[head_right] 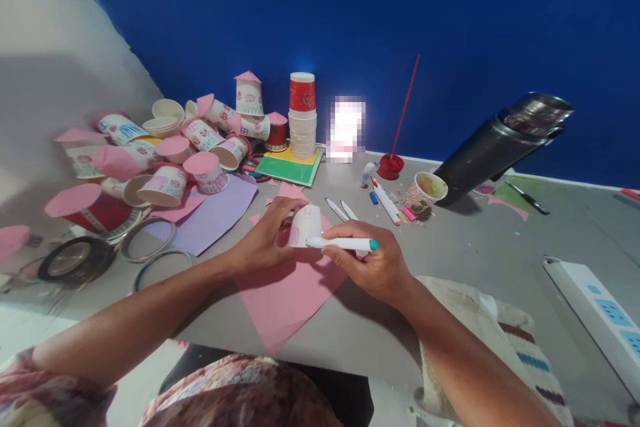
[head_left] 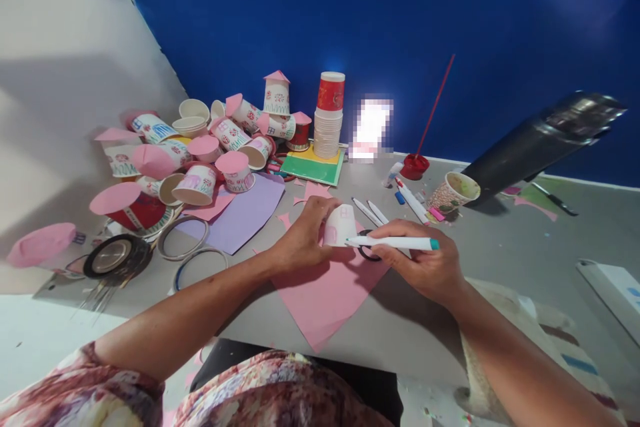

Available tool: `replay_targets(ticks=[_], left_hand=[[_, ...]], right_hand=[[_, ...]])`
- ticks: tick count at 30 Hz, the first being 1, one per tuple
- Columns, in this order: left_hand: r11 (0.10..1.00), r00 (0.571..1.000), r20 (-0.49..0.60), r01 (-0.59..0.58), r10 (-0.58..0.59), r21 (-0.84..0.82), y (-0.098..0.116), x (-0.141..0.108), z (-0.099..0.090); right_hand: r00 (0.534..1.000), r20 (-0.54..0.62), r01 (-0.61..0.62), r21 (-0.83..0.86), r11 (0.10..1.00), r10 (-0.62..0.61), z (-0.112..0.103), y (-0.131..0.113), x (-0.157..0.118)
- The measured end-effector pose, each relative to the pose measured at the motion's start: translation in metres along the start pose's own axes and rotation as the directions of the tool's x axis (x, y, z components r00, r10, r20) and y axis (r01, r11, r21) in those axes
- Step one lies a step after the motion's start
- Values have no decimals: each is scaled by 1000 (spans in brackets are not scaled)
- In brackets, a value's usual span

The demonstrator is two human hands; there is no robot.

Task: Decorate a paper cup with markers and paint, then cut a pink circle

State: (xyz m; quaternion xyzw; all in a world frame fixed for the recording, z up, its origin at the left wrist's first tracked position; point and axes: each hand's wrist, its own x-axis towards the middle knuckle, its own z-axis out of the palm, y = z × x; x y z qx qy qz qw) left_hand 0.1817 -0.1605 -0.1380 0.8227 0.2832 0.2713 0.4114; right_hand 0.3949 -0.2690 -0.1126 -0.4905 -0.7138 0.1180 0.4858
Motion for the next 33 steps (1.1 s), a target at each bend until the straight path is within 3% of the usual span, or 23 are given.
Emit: replay_targets(ticks=[4,13,33], left_hand=[[998,1000,1,-13,13,57,4,-1,0],[991,998,28,-58,55,117,6,-2,3],[990,998,39,-48,44,130,7,-1,1]], right_hand=[[995,-19,92,-138,986,-96,5,-1,-4],[985,-7,165,-200,966,-170,9,-2,-5],[981,59,193,-148,970,-186,9,-1,-2]])
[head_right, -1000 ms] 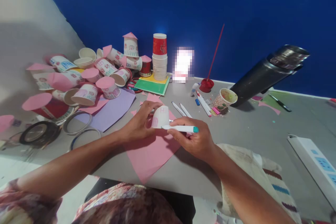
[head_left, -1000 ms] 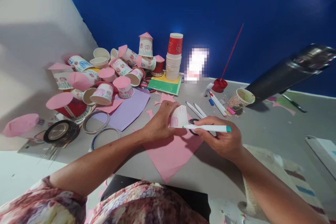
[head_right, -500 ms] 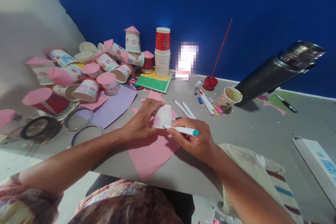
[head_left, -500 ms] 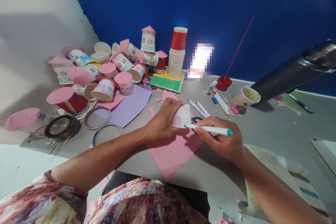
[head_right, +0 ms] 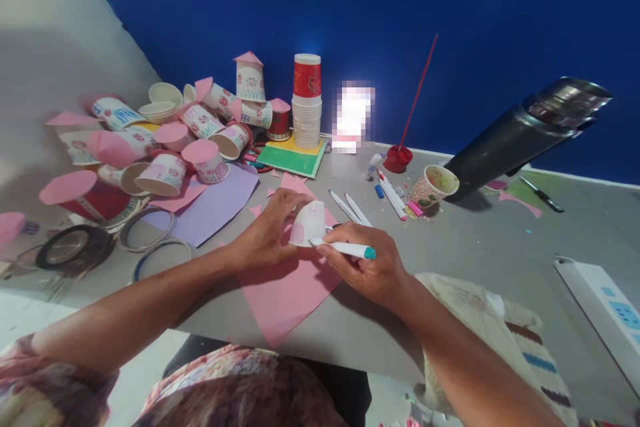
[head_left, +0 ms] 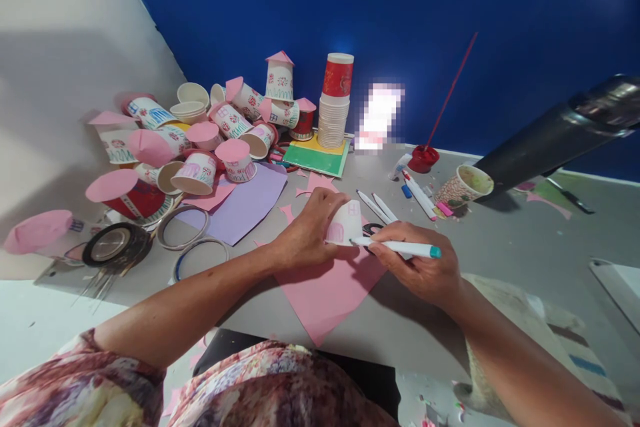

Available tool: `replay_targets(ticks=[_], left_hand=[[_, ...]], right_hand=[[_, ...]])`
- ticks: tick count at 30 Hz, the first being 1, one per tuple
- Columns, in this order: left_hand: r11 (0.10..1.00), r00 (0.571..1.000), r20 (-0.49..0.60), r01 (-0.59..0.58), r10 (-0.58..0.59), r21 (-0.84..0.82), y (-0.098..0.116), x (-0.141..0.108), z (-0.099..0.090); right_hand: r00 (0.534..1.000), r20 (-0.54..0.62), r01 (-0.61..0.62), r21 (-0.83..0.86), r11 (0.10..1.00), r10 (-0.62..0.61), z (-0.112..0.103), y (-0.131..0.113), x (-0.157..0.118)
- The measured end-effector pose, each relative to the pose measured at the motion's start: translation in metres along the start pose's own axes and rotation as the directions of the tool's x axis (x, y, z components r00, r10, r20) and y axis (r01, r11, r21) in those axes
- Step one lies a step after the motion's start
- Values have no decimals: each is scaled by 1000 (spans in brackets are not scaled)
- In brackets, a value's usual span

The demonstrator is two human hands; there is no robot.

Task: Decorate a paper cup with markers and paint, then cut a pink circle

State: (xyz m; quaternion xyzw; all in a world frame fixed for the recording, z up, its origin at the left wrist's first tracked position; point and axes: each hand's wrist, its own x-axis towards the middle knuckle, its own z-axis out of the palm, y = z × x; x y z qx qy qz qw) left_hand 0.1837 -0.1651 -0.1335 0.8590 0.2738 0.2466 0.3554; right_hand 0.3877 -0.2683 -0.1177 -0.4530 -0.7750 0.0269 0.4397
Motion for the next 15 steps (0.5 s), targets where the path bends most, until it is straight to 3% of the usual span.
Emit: replay_targets(ticks=[6,15], left_hand=[[999,1000,-2,-30,30,20,0,1,-1],[999,999,3,-41,41,8,0,1,-2]], right_hand=[[1000,10,24,-17,1000,-23,-3,1,1],[992,126,13,92,996,-25,-9,1,5]])
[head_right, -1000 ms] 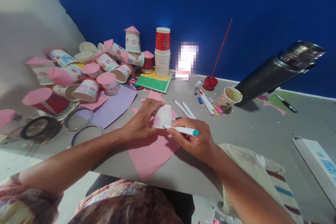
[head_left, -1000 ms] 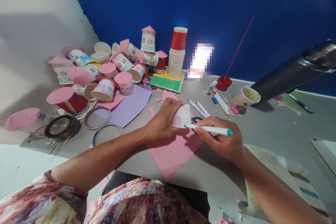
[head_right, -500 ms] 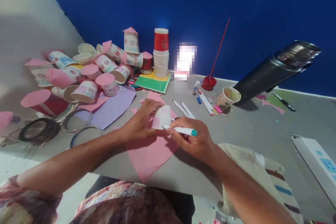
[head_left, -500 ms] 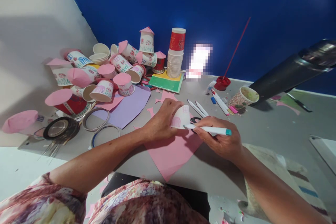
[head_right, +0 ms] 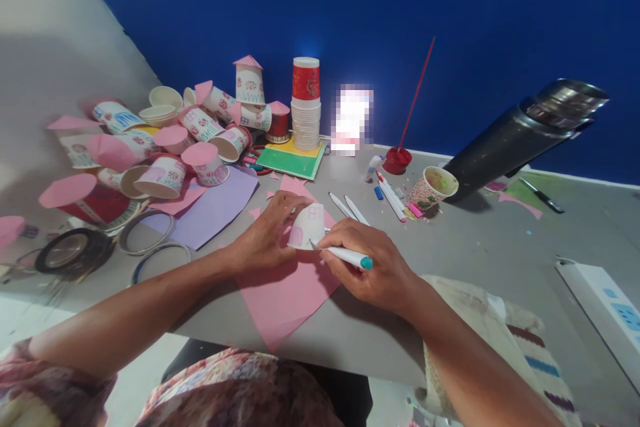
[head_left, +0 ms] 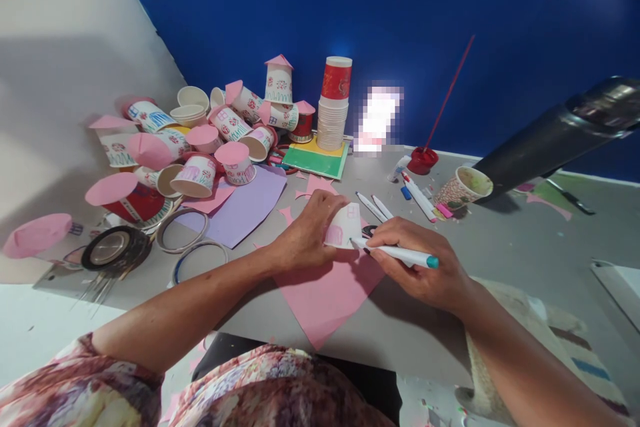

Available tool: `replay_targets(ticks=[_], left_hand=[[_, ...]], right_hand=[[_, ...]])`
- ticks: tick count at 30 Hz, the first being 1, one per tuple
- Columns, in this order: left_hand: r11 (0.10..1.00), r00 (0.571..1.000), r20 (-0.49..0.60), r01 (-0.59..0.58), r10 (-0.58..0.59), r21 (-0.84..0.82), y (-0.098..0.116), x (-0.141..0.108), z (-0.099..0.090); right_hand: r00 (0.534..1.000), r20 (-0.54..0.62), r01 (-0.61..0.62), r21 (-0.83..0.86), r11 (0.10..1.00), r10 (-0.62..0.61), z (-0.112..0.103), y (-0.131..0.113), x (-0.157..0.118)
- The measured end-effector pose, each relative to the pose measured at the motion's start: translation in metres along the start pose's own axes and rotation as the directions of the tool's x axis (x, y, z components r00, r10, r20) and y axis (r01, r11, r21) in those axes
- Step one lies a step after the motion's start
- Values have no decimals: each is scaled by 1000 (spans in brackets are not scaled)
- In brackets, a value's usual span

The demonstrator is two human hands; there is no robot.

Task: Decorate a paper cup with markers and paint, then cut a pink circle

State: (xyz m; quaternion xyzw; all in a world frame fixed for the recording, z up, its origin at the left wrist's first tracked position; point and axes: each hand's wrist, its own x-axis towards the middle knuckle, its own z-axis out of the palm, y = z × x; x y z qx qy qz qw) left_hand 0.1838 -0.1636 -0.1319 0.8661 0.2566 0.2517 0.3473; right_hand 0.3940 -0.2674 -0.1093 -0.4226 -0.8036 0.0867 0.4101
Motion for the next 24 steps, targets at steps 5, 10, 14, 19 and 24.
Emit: replay_targets(ticks=[5,10,14,19,24], left_hand=[[1000,1000,-2,-5,5,4,1,0,0],[1000,1000,6,-22,22,11,0,1,-1],[999,999,-14,-32,32,17,-2,1,0],[999,999,-22,-26,26,-18,-4,1,0],[999,999,-30,-21,21,-27,-6,0,0]], right_hand=[[1000,7,2,1,1000,-2,0,0,-1],[999,44,4,34,999,-6,-1,0,0],[1000,6,9,16,1000,-9,-2,2,-1],[1000,-17,-16,3,1000,16,-2,3,0],[1000,14,-19,25,999,19,-4,5,0]])
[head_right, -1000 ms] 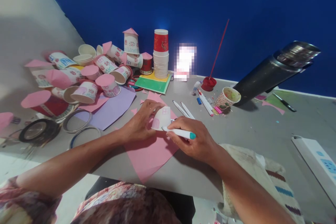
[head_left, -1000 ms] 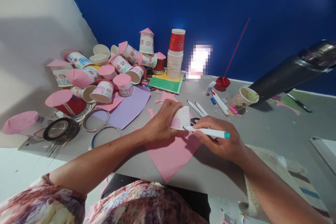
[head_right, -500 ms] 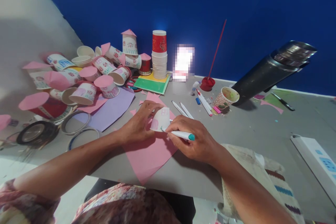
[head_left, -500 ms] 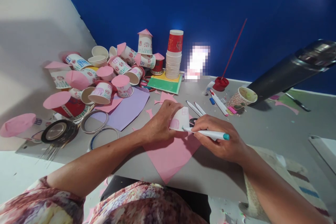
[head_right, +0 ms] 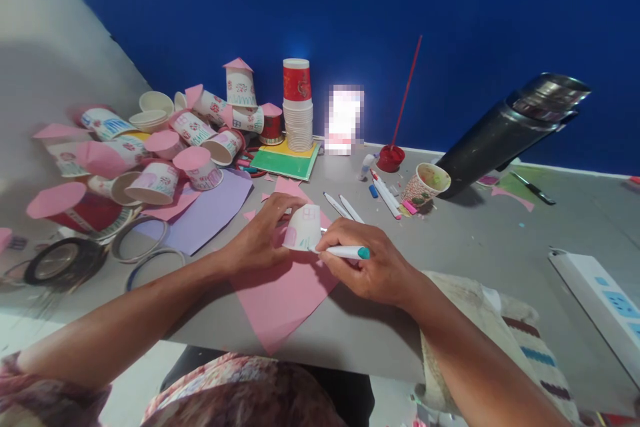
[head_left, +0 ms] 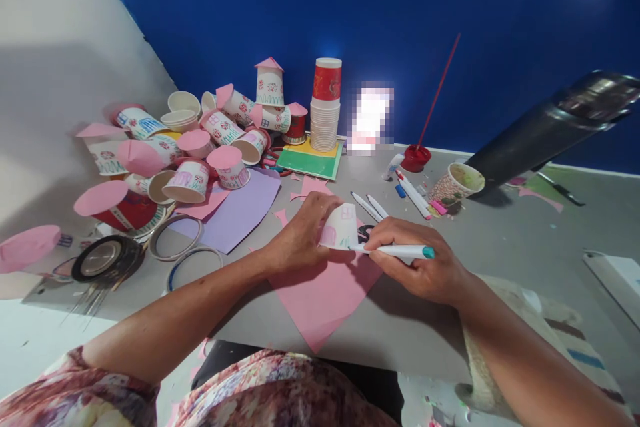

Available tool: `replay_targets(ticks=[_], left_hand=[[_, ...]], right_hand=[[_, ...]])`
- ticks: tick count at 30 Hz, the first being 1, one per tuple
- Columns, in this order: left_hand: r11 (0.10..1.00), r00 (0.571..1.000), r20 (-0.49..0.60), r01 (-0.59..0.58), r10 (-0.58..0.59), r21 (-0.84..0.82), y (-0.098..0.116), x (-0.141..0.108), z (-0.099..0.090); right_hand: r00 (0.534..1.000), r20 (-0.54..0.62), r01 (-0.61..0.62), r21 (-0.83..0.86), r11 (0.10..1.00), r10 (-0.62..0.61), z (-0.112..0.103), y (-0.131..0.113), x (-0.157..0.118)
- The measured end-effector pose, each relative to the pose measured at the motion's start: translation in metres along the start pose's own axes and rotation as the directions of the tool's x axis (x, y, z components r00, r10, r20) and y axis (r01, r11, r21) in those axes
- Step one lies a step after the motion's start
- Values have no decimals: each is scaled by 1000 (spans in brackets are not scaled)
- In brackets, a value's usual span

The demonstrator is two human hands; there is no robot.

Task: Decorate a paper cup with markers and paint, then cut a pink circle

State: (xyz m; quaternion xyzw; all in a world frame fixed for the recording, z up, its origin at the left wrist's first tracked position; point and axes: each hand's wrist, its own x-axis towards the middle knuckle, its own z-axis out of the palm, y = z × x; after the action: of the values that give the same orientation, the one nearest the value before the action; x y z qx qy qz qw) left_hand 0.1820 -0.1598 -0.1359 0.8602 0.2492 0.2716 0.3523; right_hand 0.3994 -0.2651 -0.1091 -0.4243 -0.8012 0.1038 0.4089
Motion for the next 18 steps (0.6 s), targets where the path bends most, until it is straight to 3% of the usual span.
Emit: replay_targets(ticks=[11,18], left_hand=[[1000,1000,-1,-8,8,-8,-4,0,1],[1000,1000,4,-20,20,-3,4,1,1]], right_hand=[[997,-30,-78,-11,997,77,-4,0,0],[996,-85,34,3,999,-34,6,-5,1]])
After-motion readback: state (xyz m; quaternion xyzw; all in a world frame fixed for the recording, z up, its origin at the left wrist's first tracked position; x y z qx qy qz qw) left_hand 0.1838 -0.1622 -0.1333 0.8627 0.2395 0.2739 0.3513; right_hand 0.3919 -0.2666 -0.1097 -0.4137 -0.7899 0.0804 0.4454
